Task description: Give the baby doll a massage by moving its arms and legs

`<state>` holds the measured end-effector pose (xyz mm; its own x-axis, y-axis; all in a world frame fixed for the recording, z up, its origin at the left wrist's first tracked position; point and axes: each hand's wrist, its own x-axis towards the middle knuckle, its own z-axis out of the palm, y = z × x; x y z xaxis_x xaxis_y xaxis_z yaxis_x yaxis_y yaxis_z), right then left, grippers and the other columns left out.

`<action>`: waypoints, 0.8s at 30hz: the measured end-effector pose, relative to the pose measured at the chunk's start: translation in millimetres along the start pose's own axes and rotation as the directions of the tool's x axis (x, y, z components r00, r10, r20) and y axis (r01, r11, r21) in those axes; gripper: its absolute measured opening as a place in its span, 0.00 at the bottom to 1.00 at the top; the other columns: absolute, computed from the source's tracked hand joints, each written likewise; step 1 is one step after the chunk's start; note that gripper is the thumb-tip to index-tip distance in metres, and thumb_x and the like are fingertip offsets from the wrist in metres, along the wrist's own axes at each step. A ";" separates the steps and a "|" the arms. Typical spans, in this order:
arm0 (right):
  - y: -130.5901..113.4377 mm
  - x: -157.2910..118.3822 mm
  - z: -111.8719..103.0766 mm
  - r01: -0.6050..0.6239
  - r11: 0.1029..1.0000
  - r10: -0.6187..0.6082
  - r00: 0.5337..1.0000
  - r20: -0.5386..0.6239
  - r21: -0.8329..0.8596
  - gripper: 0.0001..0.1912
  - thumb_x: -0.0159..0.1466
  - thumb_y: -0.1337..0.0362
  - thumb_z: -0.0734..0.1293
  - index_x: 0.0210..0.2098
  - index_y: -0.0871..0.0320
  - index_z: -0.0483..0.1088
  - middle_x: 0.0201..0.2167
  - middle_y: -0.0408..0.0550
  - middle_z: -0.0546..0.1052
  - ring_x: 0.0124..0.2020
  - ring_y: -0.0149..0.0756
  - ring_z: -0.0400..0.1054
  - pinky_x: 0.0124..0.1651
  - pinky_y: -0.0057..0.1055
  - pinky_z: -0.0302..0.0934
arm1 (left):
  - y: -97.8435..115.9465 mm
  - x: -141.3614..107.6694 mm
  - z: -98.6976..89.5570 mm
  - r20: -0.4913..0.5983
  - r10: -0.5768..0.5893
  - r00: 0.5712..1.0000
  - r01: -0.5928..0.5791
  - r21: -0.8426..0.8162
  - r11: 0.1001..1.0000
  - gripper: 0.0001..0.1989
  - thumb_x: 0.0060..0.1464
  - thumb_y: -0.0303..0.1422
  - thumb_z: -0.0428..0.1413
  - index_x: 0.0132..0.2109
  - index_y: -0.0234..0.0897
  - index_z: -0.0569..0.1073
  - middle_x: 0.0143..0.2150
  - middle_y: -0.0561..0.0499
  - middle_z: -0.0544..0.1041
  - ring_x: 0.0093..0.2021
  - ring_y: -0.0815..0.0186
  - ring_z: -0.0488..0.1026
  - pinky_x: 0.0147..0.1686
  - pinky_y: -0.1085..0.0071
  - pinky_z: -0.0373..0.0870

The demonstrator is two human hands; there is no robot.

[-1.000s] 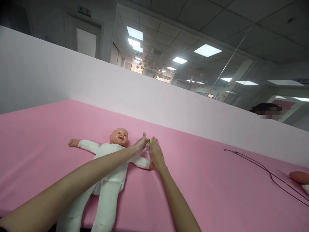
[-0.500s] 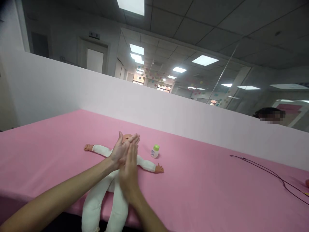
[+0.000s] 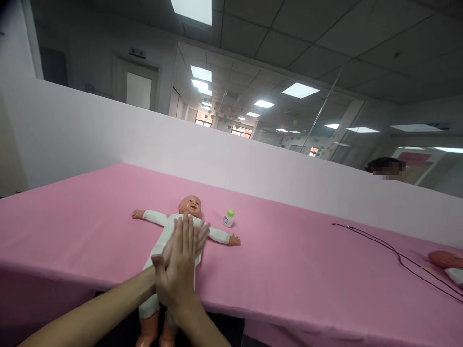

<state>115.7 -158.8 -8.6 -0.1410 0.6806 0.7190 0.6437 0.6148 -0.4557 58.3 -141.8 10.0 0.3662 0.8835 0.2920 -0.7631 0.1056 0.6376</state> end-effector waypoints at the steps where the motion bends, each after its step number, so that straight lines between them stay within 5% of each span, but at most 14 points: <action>1: -2.5 3.9 -4.5 -0.005 1.000 0.005 1.000 0.016 -0.018 0.45 0.70 0.34 0.45 0.76 0.55 0.43 0.77 0.53 0.49 0.77 0.60 0.35 0.73 0.68 0.37 | -3.8 -4.6 2.3 -0.004 -0.014 1.000 0.014 -0.001 1.000 0.44 0.62 0.64 0.37 0.77 0.47 0.48 0.77 0.54 0.53 0.78 0.58 0.30 0.76 0.55 0.37; 6: 9.3 29.4 -23.1 -0.093 0.991 0.090 0.995 0.041 0.093 0.38 0.74 0.40 0.49 0.75 0.54 0.50 0.75 0.51 0.55 0.76 0.51 0.43 0.75 0.61 0.40 | 12.1 -18.2 7.8 0.021 -0.197 0.980 0.197 0.011 0.980 0.45 0.63 0.65 0.34 0.73 0.41 0.60 0.72 0.46 0.64 0.77 0.52 0.47 0.73 0.53 0.51; 11: 7.6 -4.8 -7.2 -0.065 0.990 0.062 0.998 0.026 0.124 0.34 0.76 0.50 0.50 0.77 0.55 0.40 0.78 0.49 0.43 0.78 0.49 0.34 0.76 0.60 0.40 | 18.5 -5.1 2.9 -0.023 -0.108 0.994 0.110 0.079 0.991 0.47 0.62 0.66 0.30 0.74 0.41 0.59 0.74 0.47 0.60 0.76 0.57 0.49 0.74 0.59 0.48; 14: 12.3 -7.9 -5.4 0.009 0.994 -0.017 0.997 0.071 0.112 0.33 0.75 0.47 0.51 0.75 0.52 0.48 0.77 0.48 0.49 0.77 0.51 0.38 0.75 0.60 0.40 | 10.2 3.6 -11.8 0.000 -0.098 0.995 0.094 0.278 0.956 0.48 0.62 0.65 0.30 0.74 0.38 0.57 0.75 0.42 0.59 0.76 0.55 0.50 0.74 0.55 0.48; 16: 27.6 4.4 -8.1 -0.041 0.994 0.030 0.994 0.104 0.101 0.34 0.75 0.45 0.52 0.74 0.54 0.54 0.75 0.50 0.54 0.76 0.49 0.44 0.75 0.56 0.43 | 11.9 9.2 -31.9 0.003 0.031 0.999 -0.027 0.612 0.791 0.43 0.66 0.61 0.35 0.74 0.35 0.59 0.75 0.40 0.59 0.76 0.53 0.50 0.74 0.54 0.46; 19: 64.6 22.3 -5.4 -0.194 0.980 0.180 0.962 0.204 0.049 0.36 0.74 0.42 0.53 0.72 0.59 0.57 0.74 0.55 0.58 0.75 0.48 0.48 0.75 0.53 0.44 | 20.0 17.9 -75.1 0.003 0.209 0.978 -0.076 0.937 0.342 0.37 0.68 0.52 0.44 0.73 0.32 0.60 0.76 0.40 0.53 0.77 0.52 0.46 0.75 0.57 0.37; 24: 116.2 19.3 24.2 -0.289 0.957 0.249 0.861 0.444 0.023 0.40 0.73 0.40 0.52 0.72 0.61 0.58 0.75 0.56 0.54 0.76 0.49 0.44 0.76 0.54 0.39 | 8.7 31.6 -135.6 -0.037 0.063 0.997 0.030 0.993 0.112 0.34 0.68 0.47 0.41 0.72 0.32 0.61 0.75 0.39 0.55 0.77 0.55 0.47 0.74 0.58 0.41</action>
<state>169.6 -64.6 -60.4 -0.2949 0.9159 0.2723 0.6393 0.4009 -0.6562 -9.0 -51.1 -71.8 0.2973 0.9049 0.3047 0.4542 -0.4147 0.7885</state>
